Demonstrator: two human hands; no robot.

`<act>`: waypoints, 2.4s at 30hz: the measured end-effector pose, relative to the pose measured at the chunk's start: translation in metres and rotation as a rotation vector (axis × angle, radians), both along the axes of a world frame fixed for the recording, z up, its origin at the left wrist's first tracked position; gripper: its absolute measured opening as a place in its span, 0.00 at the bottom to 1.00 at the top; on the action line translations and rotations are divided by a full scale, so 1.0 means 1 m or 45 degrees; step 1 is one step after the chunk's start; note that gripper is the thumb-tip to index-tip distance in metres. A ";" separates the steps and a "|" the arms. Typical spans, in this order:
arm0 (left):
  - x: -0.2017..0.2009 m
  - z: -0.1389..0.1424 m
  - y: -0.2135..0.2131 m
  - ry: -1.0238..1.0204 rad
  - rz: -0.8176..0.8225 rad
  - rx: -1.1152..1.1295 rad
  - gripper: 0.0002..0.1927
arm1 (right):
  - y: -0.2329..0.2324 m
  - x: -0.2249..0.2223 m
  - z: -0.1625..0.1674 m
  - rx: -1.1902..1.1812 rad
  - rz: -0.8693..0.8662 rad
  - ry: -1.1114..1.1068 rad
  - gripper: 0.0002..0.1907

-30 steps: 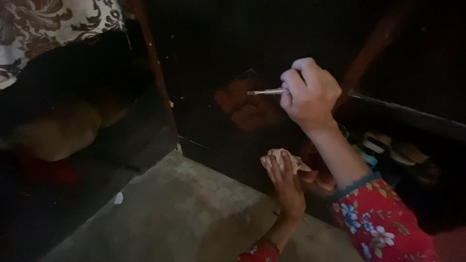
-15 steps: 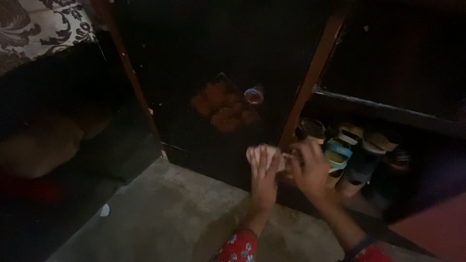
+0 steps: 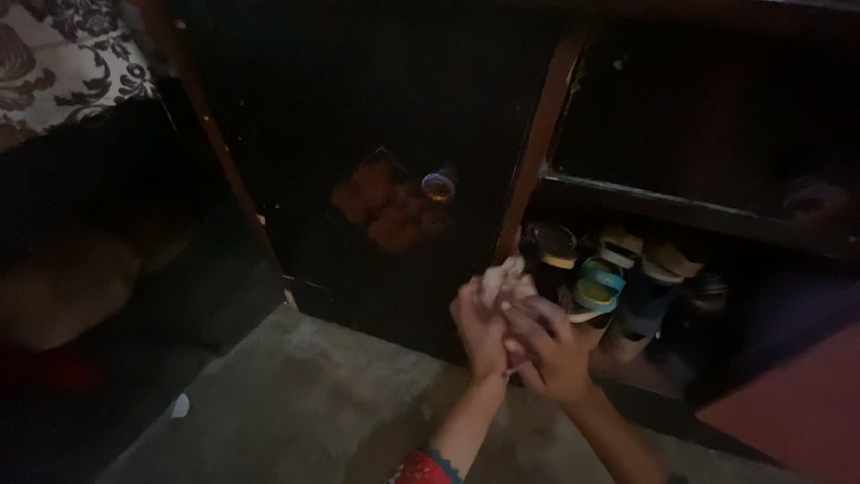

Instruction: The person uses a screwdriver to tighten a screw on a reddish-brown cabinet door, then wipes the door with a cloth. The person repeats the tightening and wiping actions several times before closing the door.

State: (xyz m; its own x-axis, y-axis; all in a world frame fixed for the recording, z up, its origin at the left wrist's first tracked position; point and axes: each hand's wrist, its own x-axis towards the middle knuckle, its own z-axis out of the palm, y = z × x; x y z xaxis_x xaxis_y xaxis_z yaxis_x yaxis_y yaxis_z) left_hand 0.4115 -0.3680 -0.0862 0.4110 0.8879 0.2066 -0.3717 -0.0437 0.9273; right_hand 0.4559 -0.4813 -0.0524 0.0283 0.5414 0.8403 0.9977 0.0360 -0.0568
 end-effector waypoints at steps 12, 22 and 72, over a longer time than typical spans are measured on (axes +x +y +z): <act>-0.076 0.205 0.055 0.318 -0.537 0.664 0.16 | 0.009 0.004 0.139 0.244 0.117 1.095 0.19; -0.117 0.199 0.119 0.391 -0.043 1.246 0.23 | 0.114 -0.013 0.202 0.643 -0.665 -0.445 0.22; -0.220 0.025 0.273 1.013 0.452 1.098 0.22 | 0.305 -0.077 -0.006 -0.672 -0.218 -0.746 0.21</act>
